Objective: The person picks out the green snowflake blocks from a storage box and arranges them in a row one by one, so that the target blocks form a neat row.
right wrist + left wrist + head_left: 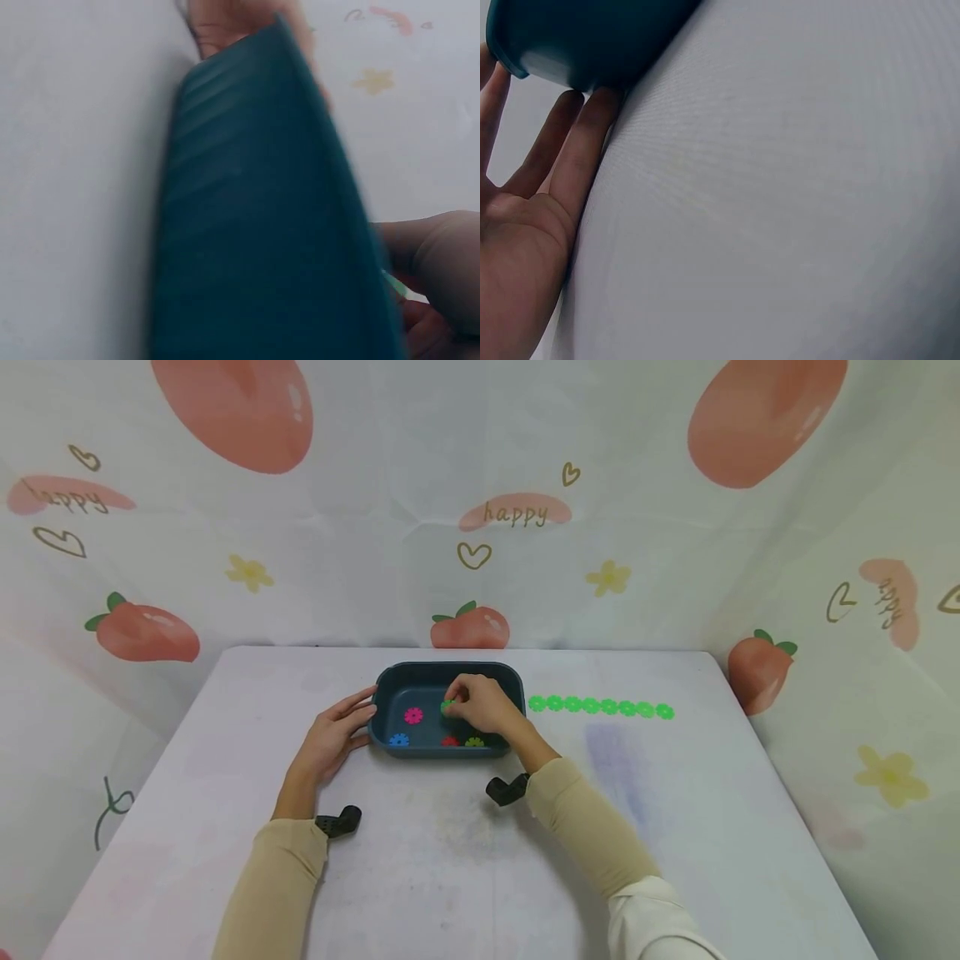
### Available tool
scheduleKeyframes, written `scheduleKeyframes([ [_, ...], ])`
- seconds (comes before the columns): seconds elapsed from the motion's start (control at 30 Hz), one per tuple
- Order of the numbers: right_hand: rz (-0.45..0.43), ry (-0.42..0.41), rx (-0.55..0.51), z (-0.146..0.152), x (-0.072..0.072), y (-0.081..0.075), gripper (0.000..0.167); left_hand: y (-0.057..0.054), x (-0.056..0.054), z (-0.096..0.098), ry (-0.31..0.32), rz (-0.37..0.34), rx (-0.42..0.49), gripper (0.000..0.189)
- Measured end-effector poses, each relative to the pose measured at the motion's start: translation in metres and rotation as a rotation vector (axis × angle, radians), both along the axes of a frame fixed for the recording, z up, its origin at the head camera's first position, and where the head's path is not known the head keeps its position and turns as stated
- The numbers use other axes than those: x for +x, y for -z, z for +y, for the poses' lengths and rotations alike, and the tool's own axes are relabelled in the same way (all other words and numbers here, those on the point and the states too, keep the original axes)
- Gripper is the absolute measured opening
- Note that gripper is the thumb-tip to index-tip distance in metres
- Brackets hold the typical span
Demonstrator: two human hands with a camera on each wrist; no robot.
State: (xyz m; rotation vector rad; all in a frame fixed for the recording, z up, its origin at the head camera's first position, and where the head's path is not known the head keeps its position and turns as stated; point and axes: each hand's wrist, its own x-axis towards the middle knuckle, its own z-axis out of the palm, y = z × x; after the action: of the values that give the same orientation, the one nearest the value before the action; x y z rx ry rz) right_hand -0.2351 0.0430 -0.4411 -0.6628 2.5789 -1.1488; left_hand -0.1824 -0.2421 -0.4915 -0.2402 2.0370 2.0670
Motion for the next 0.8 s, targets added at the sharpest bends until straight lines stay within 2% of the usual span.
scheduleKeyframes([
  [0.43,0.062,0.134,-0.184,0.017,0.002,-0.021,0.019,-0.003,0.002,0.002,0.002,0.011,-0.012,0.062],
  [0.8,0.079,0.225,-0.254,0.045,-0.001,-0.03,0.022,-0.002,0.002,0.002,0.009,-0.002,-0.003,0.065],
])
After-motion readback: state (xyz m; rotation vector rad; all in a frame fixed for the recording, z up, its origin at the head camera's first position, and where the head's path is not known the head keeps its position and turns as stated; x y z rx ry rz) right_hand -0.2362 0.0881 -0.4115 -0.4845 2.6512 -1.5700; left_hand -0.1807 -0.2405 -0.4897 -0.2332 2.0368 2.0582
